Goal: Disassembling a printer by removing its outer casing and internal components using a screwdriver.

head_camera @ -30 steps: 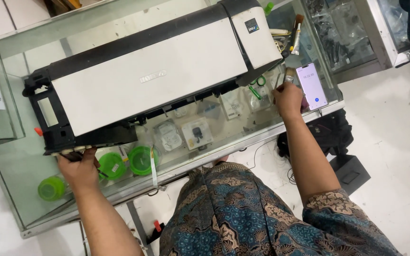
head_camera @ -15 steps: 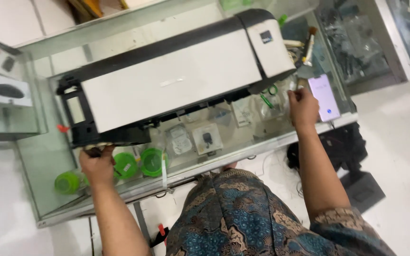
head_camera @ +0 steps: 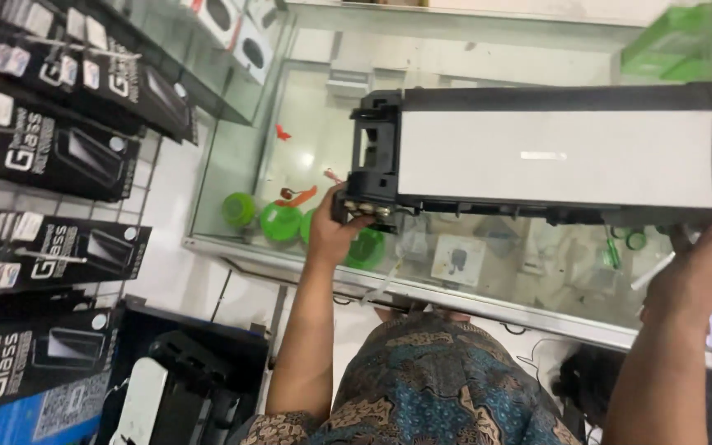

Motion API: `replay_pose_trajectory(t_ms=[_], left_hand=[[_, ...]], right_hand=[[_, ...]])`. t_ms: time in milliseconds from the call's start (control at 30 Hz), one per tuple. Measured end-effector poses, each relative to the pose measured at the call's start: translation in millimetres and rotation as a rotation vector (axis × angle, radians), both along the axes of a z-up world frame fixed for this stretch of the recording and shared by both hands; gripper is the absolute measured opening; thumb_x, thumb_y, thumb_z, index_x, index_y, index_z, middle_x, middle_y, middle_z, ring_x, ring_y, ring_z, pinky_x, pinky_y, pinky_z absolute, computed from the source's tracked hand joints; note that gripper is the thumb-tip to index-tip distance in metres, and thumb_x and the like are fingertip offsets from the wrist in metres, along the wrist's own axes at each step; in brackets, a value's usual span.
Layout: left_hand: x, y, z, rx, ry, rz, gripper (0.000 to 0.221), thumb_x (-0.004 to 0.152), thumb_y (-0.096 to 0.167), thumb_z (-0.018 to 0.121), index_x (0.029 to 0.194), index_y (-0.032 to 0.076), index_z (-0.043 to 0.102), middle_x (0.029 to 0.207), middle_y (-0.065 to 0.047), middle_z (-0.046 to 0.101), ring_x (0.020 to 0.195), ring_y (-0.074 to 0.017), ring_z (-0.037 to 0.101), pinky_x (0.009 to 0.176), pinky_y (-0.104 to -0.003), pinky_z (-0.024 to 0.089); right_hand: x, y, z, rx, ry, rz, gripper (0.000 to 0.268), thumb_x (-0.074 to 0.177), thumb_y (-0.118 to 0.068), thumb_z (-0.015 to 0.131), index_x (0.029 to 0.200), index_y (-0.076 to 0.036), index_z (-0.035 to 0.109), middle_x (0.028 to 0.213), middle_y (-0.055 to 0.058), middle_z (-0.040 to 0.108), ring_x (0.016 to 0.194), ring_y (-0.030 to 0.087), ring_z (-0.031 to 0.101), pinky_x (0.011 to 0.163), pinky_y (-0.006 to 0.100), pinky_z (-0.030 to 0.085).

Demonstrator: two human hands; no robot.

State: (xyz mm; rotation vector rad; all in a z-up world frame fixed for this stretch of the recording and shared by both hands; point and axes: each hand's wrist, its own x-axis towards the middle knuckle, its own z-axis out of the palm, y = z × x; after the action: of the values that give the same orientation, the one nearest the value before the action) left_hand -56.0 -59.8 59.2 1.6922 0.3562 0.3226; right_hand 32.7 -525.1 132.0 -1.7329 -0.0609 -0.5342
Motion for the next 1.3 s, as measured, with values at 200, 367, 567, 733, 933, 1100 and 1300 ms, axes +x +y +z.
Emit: replay_pose_trajectory(t_ms=[200, 367, 567, 733, 933, 1100, 1300], left_hand=[[-12.9, 0.6, -25.9, -0.279, -0.186, 0.042, 0.063, 0.071, 0.001, 0.086, 0.129, 0.006, 0.062, 0.099, -0.004, 0.071, 0.082, -0.0114, 0.062, 0.069, -0.026, 0.054], [-32.7, 8.5, -18.3, -0.057, -0.038, 0.146, 0.063, 0.073, 0.013, 0.090, 0.129, 0.007, 0.062, 0.117, -0.006, 0.072, 0.105, -0.0147, 0.064, 0.098, -0.031, 0.051], [-39.7, -16.4, -22.4, -0.122, -0.063, 0.253, 0.070, 0.074, 0.005, 0.087, 0.137, 0.005, 0.055, 0.126, -0.009, 0.067, 0.113, -0.0156, 0.062, 0.102, -0.031, 0.049], [-43.7, -49.1, -11.9, -0.009, -0.088, 0.310, 0.073, 0.073, 0.014, 0.090, 0.136, 0.004, 0.056, 0.124, -0.011, 0.067, 0.111, -0.0192, 0.064, 0.099, -0.032, 0.051], [-52.4, -95.1, 11.4, 0.229, -0.082, 0.374, 0.060, 0.072, 0.025, 0.094, 0.119, 0.004, 0.064, 0.103, -0.010, 0.072, 0.092, -0.0203, 0.064, 0.082, -0.034, 0.051], [-59.2, -130.5, 29.4, -0.088, -0.093, 0.281, 0.062, 0.075, 0.012, 0.090, 0.128, 0.001, 0.060, 0.113, -0.015, 0.074, 0.105, -0.0211, 0.069, 0.094, -0.031, 0.055], [-65.0, -123.9, 12.8, -0.136, -0.168, 0.204, 0.068, 0.075, 0.010, 0.091, 0.131, -0.002, 0.055, 0.119, -0.019, 0.070, 0.114, -0.0255, 0.068, 0.099, -0.034, 0.055]], right_hand=[[-0.1, 15.7, 5.6, 0.064, 0.095, -0.089, 0.021, 0.118, -0.025, 0.048, 0.135, -0.019, 0.038, 0.131, 0.005, 0.041, 0.119, 0.019, 0.046, 0.090, 0.037, 0.049], [24.3, 37.9, 16.5, 0.164, 0.088, -0.034, 0.027, 0.111, -0.020, 0.048, 0.135, -0.019, 0.037, 0.128, 0.002, 0.050, 0.106, 0.011, 0.048, 0.080, 0.027, 0.042], [84.7, 38.1, 15.3, 0.138, 0.013, 0.144, 0.024, 0.111, -0.010, 0.044, 0.134, -0.013, 0.038, 0.116, 0.005, 0.048, 0.099, 0.013, 0.045, 0.082, 0.028, 0.040], [144.7, 31.4, -11.0, 0.148, -0.059, 0.326, 0.032, 0.120, -0.014, 0.046, 0.150, -0.015, 0.035, 0.135, 0.010, 0.053, 0.115, 0.017, 0.052, 0.097, 0.030, 0.045], [210.1, 36.4, -33.8, 0.109, -0.057, 0.243, 0.029, 0.107, 0.008, 0.045, 0.125, -0.015, 0.044, 0.094, 0.003, 0.039, 0.069, 0.009, 0.036, 0.052, 0.024, 0.029], [213.5, 41.0, -17.8, 0.164, -0.118, 0.362, 0.039, 0.102, 0.012, 0.041, 0.131, -0.014, 0.046, 0.121, 0.010, 0.058, 0.073, 0.010, 0.035, 0.052, 0.027, 0.023], [134.9, 48.6, -53.9, -0.192, -0.035, 0.066, 0.050, 0.105, 0.013, 0.052, 0.149, -0.002, 0.035, 0.143, 0.023, 0.051, 0.128, 0.032, 0.055, 0.112, 0.040, 0.050]])
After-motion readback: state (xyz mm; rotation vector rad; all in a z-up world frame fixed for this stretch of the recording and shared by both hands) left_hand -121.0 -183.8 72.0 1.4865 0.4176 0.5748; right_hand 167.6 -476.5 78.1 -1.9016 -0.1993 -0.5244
